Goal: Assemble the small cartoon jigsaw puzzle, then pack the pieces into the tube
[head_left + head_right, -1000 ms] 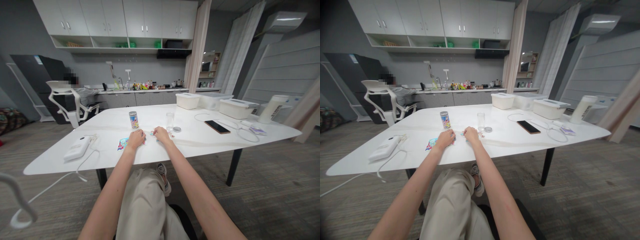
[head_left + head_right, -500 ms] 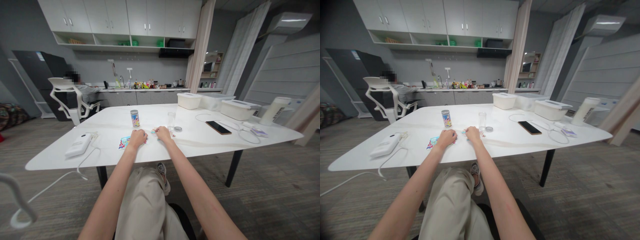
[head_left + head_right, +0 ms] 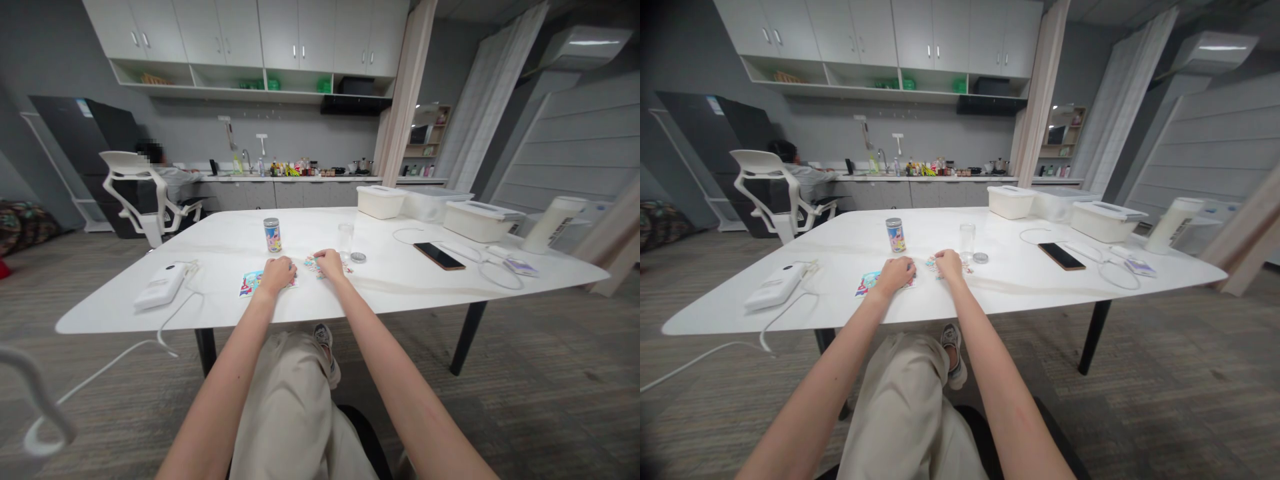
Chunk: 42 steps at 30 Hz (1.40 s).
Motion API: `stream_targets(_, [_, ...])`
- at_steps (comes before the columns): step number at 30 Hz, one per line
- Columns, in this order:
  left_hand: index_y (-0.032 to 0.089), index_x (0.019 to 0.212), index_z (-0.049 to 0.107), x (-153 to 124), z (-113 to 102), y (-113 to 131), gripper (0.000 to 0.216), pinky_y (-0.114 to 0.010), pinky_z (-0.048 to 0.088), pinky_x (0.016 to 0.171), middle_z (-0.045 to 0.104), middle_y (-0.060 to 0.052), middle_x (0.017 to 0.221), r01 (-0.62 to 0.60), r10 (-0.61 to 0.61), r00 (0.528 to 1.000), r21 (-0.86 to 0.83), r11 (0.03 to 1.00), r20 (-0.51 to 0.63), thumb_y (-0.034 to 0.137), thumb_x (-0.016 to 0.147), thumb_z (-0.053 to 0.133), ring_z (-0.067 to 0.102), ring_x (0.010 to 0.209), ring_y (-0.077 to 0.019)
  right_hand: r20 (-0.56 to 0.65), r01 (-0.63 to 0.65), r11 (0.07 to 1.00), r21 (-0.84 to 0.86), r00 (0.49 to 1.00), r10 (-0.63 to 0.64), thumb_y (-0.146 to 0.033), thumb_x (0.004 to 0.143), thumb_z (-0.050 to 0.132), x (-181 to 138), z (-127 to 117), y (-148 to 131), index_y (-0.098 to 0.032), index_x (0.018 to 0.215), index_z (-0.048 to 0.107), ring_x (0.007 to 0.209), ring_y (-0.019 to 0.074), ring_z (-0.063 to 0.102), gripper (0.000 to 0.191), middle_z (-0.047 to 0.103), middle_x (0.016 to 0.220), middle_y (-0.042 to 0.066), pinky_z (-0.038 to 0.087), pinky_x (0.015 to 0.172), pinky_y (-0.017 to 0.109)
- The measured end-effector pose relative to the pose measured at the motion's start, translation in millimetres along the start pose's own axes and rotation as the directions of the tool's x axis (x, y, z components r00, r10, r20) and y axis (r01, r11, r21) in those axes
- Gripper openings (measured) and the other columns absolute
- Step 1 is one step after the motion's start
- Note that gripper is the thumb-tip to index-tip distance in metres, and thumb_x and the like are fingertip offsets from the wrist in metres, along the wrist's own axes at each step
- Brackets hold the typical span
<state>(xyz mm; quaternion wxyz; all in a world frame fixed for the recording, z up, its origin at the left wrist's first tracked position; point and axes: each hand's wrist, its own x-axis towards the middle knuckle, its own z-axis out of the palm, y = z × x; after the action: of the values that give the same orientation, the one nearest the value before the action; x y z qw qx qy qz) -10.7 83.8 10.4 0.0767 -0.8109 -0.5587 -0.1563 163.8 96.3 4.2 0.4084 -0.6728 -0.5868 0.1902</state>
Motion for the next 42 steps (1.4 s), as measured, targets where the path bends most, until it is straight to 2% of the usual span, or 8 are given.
stream_targets(4, [0.013, 0.111, 0.061, 2, -2, -2, 0.029, -0.036, 0.041, 0.098, 0.065, -0.014, 0.121, -0.017, -0.001, 0.986, -0.102, 0.995, -0.169, 0.017, 0.091, 0.041, 0.06, 0.113, -0.0246, -0.001, -0.09, 0.941, 0.327, 0.995, 0.096, -0.009, 0.073, 0.045, 7, 0, 0, -0.016, 0.096, 0.076, 0.086, 0.015, 0.071, 0.039, 0.076, 0.088, 0.004, 0.054, 0.078, 0.023])
stream_targets(7, [0.015, 0.107, 0.059, 3, -7, -1, 0.024, -0.036, 0.041, 0.098, 0.067, -0.012, 0.113, -0.085, 0.043, 0.965, -0.154, 0.984, -0.258, 0.014, 0.091, 0.041, 0.061, 0.108, -0.0232, -0.014, -0.1, 0.917, 0.386, 0.993, 0.114, -0.011, 0.075, 0.044, 9, -1, -3, -0.014, 0.104, 0.073, 0.087, 0.0135, 0.07, 0.041, 0.076, 0.093, 0.006, 0.053, 0.068, 0.019])
stream_targets(13, [0.018, 0.104, 0.057, -1, -3, 3, 0.017, -0.032, 0.05, 0.08, 0.07, -0.006, 0.093, -0.163, 0.114, 0.984, -0.423, 0.891, -0.138, 0.019, 0.09, 0.047, 0.066, 0.078, -0.0177, 0.163, -0.238, 0.756, 0.61, 0.971, 0.174, -0.01, 0.075, 0.051, 0, -5, -11, -0.013, 0.097, 0.07, 0.069, 0.0109, 0.068, 0.03, 0.073, 0.081, 0.006, 0.039, 0.044, 0.013])
stream_targets(17, [0.017, 0.091, 0.059, -2, 2, 3, 0.01, -0.024, 0.05, 0.065, 0.067, -0.001, 0.079, -0.124, 0.138, 0.99, -0.631, 0.766, -0.027, 0.022, 0.084, 0.053, 0.062, 0.064, -0.0127, 0.312, -0.328, 0.728, 0.602, 0.936, 0.163, -0.005, 0.072, 0.053, -6, -4, -13, -0.011, 0.081, 0.068, 0.06, 0.0094, 0.064, 0.019, 0.069, 0.069, 0.005, 0.036, 0.04, 0.012])
stream_targets(22, [0.016, 0.088, 0.062, 3, -2, -2, 0.011, -0.024, 0.05, 0.069, 0.068, -0.001, 0.079, -0.123, 0.063, 0.991, -0.651, 0.749, -0.114, 0.024, 0.082, 0.055, 0.062, 0.07, -0.0131, 0.26, -0.298, 0.746, 0.595, 0.95, 0.172, -0.008, 0.074, 0.056, -4, -4, -10, -0.013, 0.08, 0.066, 0.058, 0.0075, 0.06, 0.013, 0.067, 0.073, 0.003, 0.049, 0.05, 0.016])
stream_targets(32, [0.016, 0.079, 0.061, -2, -18, -20, 0.003, -0.027, 0.051, 0.073, 0.068, -0.003, 0.079, 0.033, -0.084, 0.995, -0.58, 0.814, -0.061, 0.014, 0.078, 0.059, 0.064, 0.073, -0.0151, 0.153, -0.193, 0.822, 0.536, 0.98, 0.13, -0.014, 0.078, 0.051, 0, -6, -8, -0.015, 0.09, 0.07, 0.057, 0.0081, 0.058, 0.023, 0.064, 0.066, 0.001, 0.043, 0.045, 0.013])
stream_targets(37, [0.014, 0.082, 0.058, -10, -34, 8, 0.005, -0.022, 0.049, 0.054, 0.065, -0.001, 0.066, 0.089, -0.089, 0.995, -0.809, 0.581, 0.046, 0.016, 0.079, 0.062, 0.063, 0.059, -0.0124, 0.183, -0.172, 0.809, 0.561, 0.98, 0.081, -0.017, 0.075, 0.051, -4, -8, -10, -0.015, 0.09, 0.07, 0.063, 0.0108, 0.063, 0.025, 0.067, 0.071, 0.003, 0.044, 0.046, 0.015])
stream_targets(42, [0.014, 0.077, 0.058, -31, -27, 47, 0.008, -0.018, 0.044, 0.047, 0.063, 0.0, 0.06, 0.102, 0.062, 0.989, -0.929, 0.357, 0.132, 0.016, 0.077, 0.066, 0.06, 0.052, -0.0096, 0.237, -0.118, 0.794, 0.597, 0.971, -0.034, -0.025, 0.073, 0.051, -10, -10, -16, -0.015, 0.083, 0.07, 0.074, 0.015, 0.067, 0.023, 0.071, 0.081, 0.006, 0.038, 0.043, 0.015])
